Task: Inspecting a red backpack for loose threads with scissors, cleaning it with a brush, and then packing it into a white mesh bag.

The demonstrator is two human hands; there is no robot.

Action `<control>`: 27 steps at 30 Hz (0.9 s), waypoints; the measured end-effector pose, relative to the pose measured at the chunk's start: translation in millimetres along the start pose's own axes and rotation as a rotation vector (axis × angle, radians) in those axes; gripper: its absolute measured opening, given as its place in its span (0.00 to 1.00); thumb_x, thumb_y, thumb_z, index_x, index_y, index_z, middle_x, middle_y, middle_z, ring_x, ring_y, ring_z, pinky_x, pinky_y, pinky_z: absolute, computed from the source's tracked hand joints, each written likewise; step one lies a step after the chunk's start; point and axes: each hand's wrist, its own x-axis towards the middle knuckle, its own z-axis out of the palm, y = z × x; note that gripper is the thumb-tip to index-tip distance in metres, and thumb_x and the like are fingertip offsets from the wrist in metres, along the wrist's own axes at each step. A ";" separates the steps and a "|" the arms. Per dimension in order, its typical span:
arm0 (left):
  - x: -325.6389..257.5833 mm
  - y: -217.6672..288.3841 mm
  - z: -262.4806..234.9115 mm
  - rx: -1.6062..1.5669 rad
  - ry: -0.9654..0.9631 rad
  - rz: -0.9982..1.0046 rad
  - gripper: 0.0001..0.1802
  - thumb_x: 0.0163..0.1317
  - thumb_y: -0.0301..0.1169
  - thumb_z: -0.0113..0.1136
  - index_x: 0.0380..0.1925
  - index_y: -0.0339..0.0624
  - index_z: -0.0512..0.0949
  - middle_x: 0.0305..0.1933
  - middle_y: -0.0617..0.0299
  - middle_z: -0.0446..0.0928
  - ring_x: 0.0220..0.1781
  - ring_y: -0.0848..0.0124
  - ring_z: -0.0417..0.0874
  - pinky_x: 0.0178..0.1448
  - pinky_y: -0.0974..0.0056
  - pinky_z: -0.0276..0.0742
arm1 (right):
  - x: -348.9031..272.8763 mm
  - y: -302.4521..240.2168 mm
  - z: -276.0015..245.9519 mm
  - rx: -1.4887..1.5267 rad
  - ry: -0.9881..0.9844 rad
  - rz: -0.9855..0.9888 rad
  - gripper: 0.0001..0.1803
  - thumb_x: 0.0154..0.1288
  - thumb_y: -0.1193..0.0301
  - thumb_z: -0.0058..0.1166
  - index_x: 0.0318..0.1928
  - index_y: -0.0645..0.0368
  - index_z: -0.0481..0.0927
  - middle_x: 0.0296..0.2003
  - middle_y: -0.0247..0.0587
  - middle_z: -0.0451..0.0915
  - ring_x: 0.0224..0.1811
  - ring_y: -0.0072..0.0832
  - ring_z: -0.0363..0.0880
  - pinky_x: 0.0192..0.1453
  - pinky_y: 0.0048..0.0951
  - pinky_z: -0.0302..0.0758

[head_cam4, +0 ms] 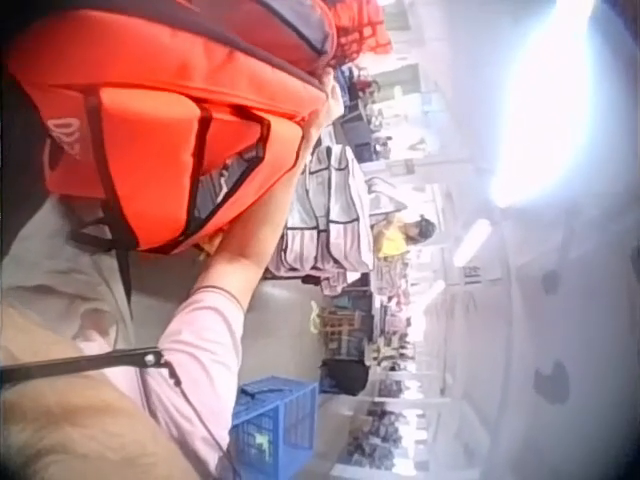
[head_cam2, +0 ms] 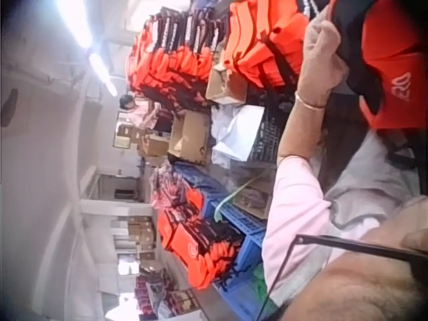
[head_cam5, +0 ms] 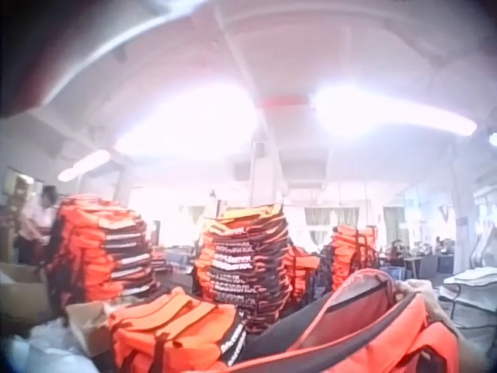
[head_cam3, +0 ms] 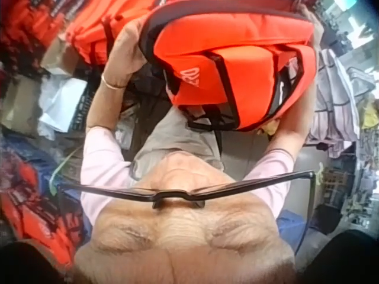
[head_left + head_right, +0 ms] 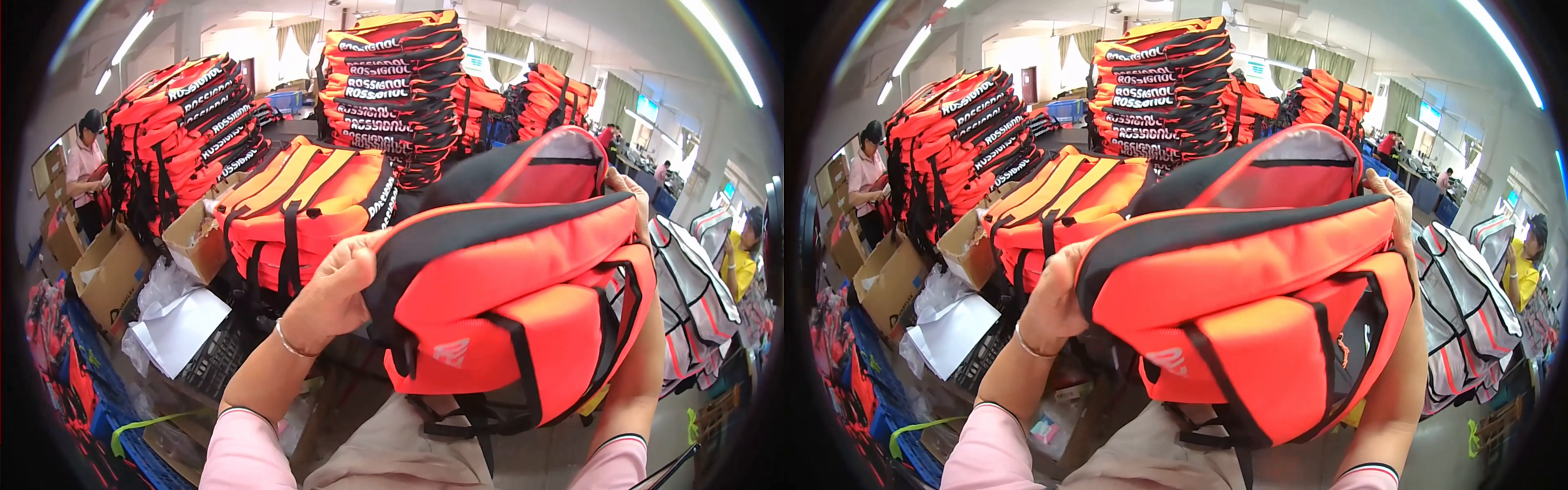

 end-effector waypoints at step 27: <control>21.0 -37.6 -16.2 1.317 0.610 0.594 0.42 0.44 0.28 0.73 0.62 0.29 0.67 0.57 0.49 0.75 0.59 0.62 0.77 0.65 0.59 0.70 | -86.7 72.0 6.7 0.280 0.030 -0.137 0.20 0.67 0.61 0.60 0.50 0.64 0.78 0.36 0.36 0.83 0.31 0.20 0.82 0.32 0.23 0.79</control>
